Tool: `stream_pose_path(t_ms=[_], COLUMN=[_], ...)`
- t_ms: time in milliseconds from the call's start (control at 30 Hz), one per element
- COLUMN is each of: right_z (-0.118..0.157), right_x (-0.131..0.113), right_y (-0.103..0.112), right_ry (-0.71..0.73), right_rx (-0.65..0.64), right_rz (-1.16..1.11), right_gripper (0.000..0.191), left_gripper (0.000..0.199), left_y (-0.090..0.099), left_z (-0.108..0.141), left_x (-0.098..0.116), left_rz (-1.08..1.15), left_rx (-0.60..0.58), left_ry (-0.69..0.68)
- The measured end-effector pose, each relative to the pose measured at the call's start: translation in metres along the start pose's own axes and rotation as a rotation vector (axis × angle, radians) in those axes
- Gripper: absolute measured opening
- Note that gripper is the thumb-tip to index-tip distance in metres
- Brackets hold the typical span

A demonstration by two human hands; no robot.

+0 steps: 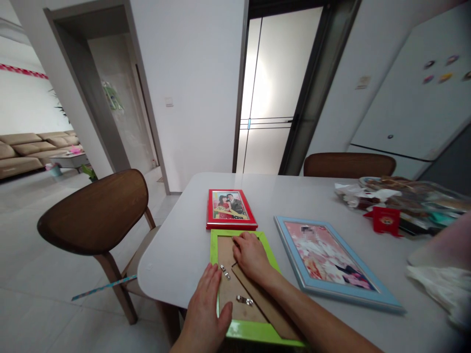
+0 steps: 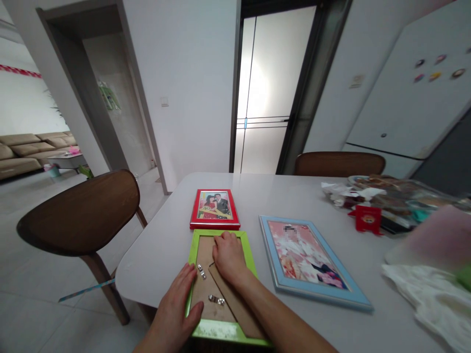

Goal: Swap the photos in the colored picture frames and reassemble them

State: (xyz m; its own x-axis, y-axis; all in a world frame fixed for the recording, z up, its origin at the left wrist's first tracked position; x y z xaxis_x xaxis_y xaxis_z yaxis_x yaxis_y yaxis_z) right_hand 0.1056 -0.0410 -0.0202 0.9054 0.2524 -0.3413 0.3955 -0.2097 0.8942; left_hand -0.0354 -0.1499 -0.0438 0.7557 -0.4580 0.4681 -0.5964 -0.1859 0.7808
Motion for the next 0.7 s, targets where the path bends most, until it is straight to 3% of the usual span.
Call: stream_pose_path(t_ms=[433,600,700], right_z=[0.001,0.019,0.042], right_x=[-0.004,-0.002,0.009], right_y=[0.004,0.027,0.045], right_ry=[0.094,0.085,0.037], right_rx=[-0.05,-0.034,-0.103], right_rz=[-0.048,-0.092,-0.125], right_gripper=[0.024,0.026,0.023], left_gripper=[0.052,0.052,0.052], left_y=[-0.002,-0.003,-0.004], left_z=[-0.002,-0.001,-0.001], left_x=[0.001,0.0,-0.001], left_rz=[-0.02,-0.055,-0.057], left_rx=[-0.017,-0.023,-0.026], left_ry=[0.019,-0.002,-0.001])
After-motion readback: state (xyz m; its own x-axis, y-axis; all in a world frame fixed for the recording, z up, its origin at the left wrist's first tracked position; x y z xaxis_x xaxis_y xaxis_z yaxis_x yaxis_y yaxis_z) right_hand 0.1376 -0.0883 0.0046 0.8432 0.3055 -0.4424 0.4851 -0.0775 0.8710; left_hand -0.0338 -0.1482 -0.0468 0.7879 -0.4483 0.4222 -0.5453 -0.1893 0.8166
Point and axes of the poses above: each hand's wrist, its own z-axis away from the middle knuckle, its own y-axis out of the back of the hand, x = y × z, the point moved 1 cm from there along -z, towards the middle knuckle, and after that the axes turned 7 degrees about -y, right-handed, at the moved point
